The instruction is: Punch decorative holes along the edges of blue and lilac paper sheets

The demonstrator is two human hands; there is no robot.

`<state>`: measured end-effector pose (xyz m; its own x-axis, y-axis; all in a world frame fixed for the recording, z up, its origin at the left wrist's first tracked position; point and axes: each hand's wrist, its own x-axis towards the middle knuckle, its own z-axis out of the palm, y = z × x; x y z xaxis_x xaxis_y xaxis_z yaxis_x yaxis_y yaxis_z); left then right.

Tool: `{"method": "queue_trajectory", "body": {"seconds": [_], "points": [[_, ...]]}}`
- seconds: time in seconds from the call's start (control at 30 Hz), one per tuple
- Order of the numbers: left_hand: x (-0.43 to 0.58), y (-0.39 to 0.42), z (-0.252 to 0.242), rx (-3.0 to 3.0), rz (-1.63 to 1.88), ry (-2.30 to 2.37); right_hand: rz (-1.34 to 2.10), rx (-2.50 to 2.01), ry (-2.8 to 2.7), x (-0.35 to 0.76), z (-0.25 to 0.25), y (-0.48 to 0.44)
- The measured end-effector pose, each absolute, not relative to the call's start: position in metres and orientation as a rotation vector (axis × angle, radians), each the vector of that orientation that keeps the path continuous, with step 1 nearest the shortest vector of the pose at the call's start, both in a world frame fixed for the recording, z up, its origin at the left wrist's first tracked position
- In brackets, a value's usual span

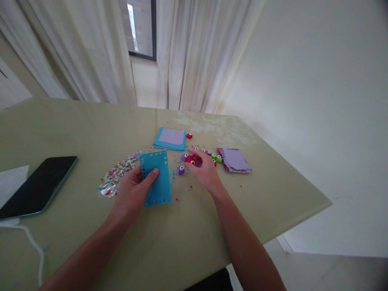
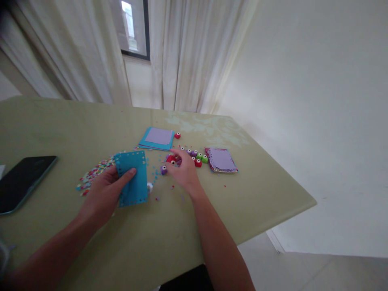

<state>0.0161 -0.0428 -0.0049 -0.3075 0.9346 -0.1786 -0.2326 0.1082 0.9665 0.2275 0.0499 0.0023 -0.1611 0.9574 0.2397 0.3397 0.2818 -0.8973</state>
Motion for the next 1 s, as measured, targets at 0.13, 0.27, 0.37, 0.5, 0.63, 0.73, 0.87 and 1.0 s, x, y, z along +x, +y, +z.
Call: {"method": "queue_trajectory", "body": {"seconds": [0.13, 0.27, 0.37, 0.5, 0.63, 0.73, 0.87, 1.0], "points": [[0.017, -0.042, -0.006, 0.790, 1.454, 1.349, 0.635, -1.270, -2.043, 0.237, -0.002, 0.053], [0.018, -0.041, -0.006, 0.818, 1.466, 1.361, 0.506, -1.270, -2.214, 0.234, -0.006, 0.053], [0.019, -0.041, -0.006, 0.827, 1.474, 1.355, 0.412, -1.292, -2.171, 0.229, -0.009, 0.057], [0.019, -0.042, -0.006, 0.843, 1.460, 1.343, 0.224, -1.432, -2.103, 0.222, -0.014, 0.062], [0.021, -0.042, -0.006, 0.885, 1.445, 1.336, 0.138, -1.568, -2.149, 0.212, -0.017, 0.064], [0.023, -0.043, -0.006, 0.897, 1.431, 1.327, 0.133, -1.598, -2.178, 0.207, -0.016, 0.063], [0.023, -0.044, -0.005, 0.860, 1.404, 1.303, 0.164, -1.617, -2.177, 0.205, -0.014, 0.062], [0.021, -0.045, -0.003, 0.826, 1.397, 1.308, 0.298, -1.481, -1.981, 0.208, -0.011, 0.063]]}}
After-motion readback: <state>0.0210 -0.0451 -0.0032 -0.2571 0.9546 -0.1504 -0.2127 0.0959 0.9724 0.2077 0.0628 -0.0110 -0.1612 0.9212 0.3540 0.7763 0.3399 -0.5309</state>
